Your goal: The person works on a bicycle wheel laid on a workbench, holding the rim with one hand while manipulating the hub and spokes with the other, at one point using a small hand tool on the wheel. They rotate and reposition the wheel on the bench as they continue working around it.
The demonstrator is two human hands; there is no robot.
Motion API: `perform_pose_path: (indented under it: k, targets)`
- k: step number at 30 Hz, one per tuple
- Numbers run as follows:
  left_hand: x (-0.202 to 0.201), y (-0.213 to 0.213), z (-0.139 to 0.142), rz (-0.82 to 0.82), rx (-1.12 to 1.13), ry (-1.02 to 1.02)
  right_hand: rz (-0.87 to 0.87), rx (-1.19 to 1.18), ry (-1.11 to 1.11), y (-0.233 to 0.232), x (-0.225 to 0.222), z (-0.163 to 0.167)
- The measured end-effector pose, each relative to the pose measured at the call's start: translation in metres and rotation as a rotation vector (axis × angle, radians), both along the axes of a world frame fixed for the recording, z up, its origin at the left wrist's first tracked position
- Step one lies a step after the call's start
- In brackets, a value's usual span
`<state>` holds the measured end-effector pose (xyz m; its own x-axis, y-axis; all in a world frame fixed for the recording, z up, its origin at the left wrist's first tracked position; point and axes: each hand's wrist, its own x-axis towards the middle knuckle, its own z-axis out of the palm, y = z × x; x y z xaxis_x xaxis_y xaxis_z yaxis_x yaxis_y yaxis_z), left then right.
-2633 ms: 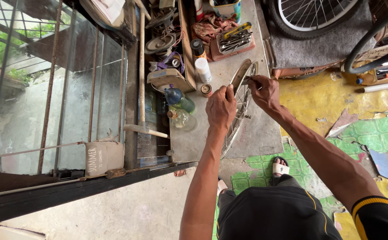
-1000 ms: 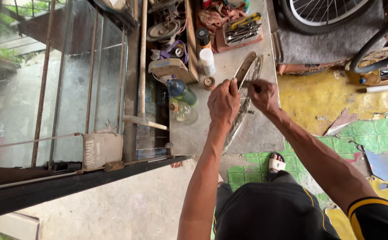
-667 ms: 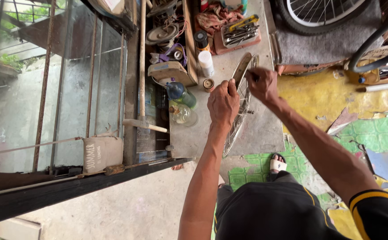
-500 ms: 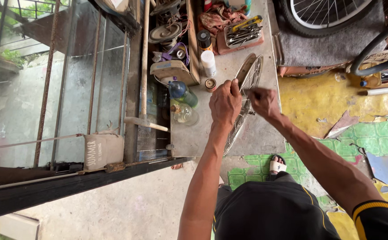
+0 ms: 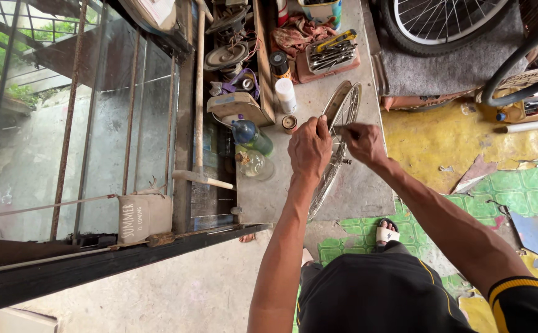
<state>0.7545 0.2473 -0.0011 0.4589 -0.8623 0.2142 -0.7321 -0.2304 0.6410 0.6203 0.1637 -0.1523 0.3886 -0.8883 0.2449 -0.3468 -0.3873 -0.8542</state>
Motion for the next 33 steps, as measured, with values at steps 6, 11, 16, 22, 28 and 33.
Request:
perform_pose_path:
  k: [6, 11, 16, 22, 28, 33]
  targets:
    - [-0.005, 0.0, 0.002, 0.003, 0.033, 0.003, -0.01, -0.031, 0.083, -0.037, -0.002, 0.0]
    - [-0.006, 0.002, 0.002, -0.019, 0.06, 0.015, 0.0, -0.293, 0.063, -0.052, 0.004, -0.01]
    - [-0.002, 0.004, -0.002, 0.0, 0.022, 0.021, 0.085, -0.078, 0.005, 0.002, -0.006, -0.024]
    - [-0.005, 0.005, -0.002, -0.008, 0.058, -0.001, 0.057, -0.145, 0.006, -0.04, -0.009, 0.009]
    - [-0.006, 0.006, 0.003, -0.002, 0.056, 0.001, 0.04, -0.056, 0.005, -0.025, -0.004, -0.005]
    - [-0.003, 0.008, 0.005, -0.014, 0.041, 0.004, 0.127, -0.024, 0.045, 0.013, -0.013, -0.021]
